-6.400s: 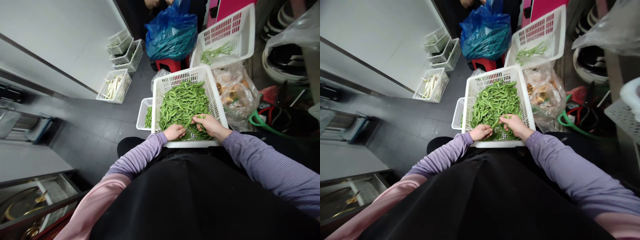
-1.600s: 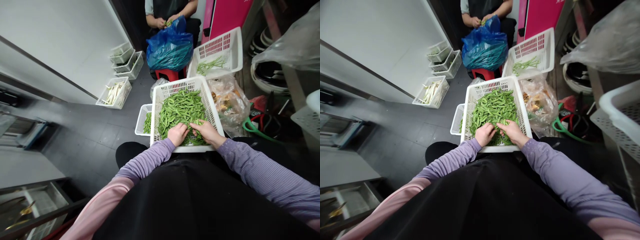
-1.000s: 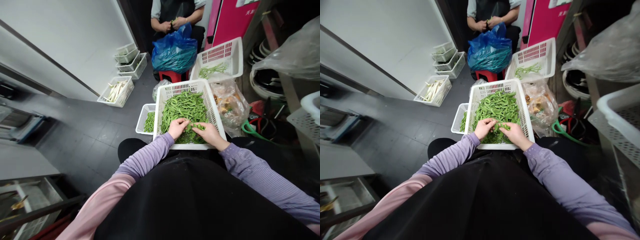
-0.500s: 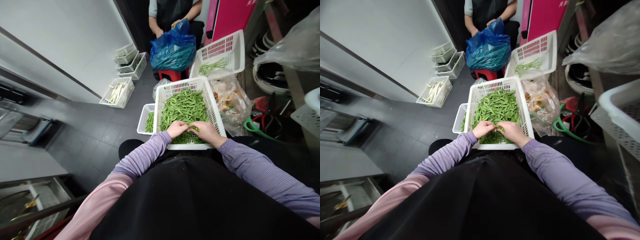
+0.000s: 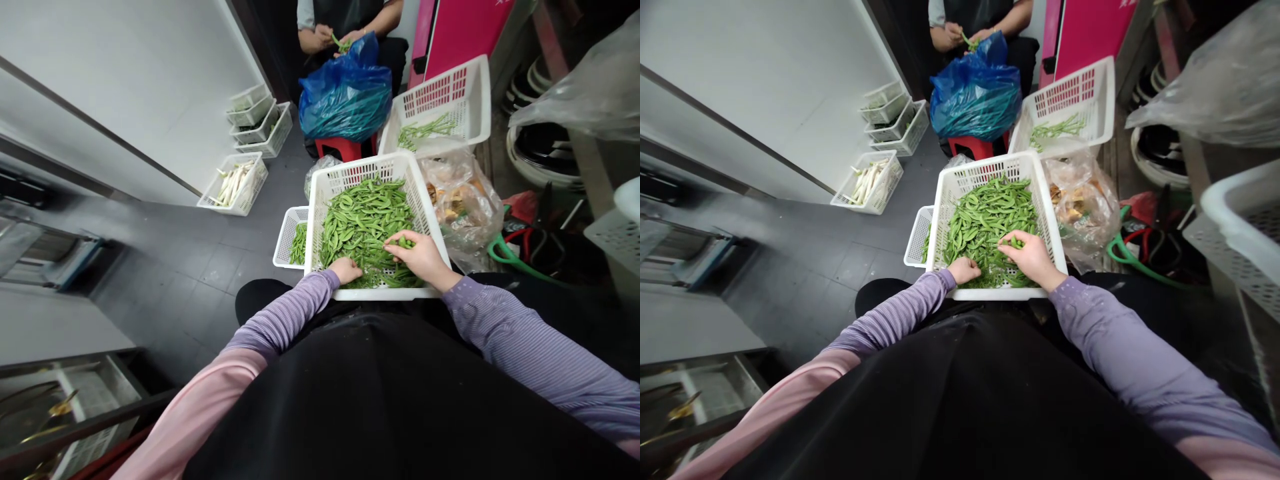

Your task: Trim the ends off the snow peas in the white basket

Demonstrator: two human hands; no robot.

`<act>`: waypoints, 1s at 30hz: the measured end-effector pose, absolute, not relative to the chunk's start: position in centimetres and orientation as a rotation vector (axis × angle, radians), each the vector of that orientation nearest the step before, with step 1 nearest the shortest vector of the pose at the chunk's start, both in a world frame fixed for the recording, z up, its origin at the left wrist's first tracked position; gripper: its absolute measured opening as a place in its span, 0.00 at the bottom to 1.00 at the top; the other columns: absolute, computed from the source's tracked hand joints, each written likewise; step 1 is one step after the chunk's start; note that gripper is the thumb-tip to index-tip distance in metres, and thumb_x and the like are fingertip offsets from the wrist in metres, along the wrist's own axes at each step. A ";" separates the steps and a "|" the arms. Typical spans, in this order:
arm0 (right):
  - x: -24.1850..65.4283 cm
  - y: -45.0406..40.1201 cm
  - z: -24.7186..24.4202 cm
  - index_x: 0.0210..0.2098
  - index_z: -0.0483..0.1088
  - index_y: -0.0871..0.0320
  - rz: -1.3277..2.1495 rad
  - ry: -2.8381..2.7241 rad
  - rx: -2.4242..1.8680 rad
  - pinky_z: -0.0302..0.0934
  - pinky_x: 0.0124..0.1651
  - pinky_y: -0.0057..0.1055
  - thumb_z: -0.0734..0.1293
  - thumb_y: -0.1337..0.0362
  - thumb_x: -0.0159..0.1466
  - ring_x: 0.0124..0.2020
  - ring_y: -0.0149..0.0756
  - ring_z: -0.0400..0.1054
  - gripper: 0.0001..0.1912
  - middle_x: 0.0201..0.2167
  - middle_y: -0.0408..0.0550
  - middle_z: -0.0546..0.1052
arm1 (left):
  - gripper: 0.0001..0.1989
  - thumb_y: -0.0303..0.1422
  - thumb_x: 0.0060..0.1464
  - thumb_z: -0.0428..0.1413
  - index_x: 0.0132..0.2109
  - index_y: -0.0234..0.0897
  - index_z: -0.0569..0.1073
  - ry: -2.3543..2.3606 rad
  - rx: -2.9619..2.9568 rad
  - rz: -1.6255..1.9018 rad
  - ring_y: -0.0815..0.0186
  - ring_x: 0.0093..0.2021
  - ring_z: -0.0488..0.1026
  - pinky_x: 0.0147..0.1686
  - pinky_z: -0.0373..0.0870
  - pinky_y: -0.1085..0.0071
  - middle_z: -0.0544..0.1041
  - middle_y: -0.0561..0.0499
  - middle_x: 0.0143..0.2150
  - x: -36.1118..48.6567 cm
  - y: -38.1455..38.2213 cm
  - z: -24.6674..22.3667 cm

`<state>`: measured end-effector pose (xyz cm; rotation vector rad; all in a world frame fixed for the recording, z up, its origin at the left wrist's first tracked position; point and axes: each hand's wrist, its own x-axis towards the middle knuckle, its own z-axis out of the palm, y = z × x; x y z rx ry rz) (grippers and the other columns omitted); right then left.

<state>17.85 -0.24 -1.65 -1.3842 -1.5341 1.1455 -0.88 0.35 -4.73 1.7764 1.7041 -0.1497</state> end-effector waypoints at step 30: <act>17.6 -0.1 -2.0 0.27 0.70 0.57 1.307 -1.708 -1.369 0.57 0.24 0.28 0.68 0.56 0.50 0.19 0.29 0.62 0.11 0.21 0.41 0.73 | 0.16 0.35 0.57 0.44 0.30 0.32 0.73 1.246 2.215 0.264 0.73 0.27 0.67 0.31 0.61 0.78 0.73 0.52 0.26 0.9 1.6 1.9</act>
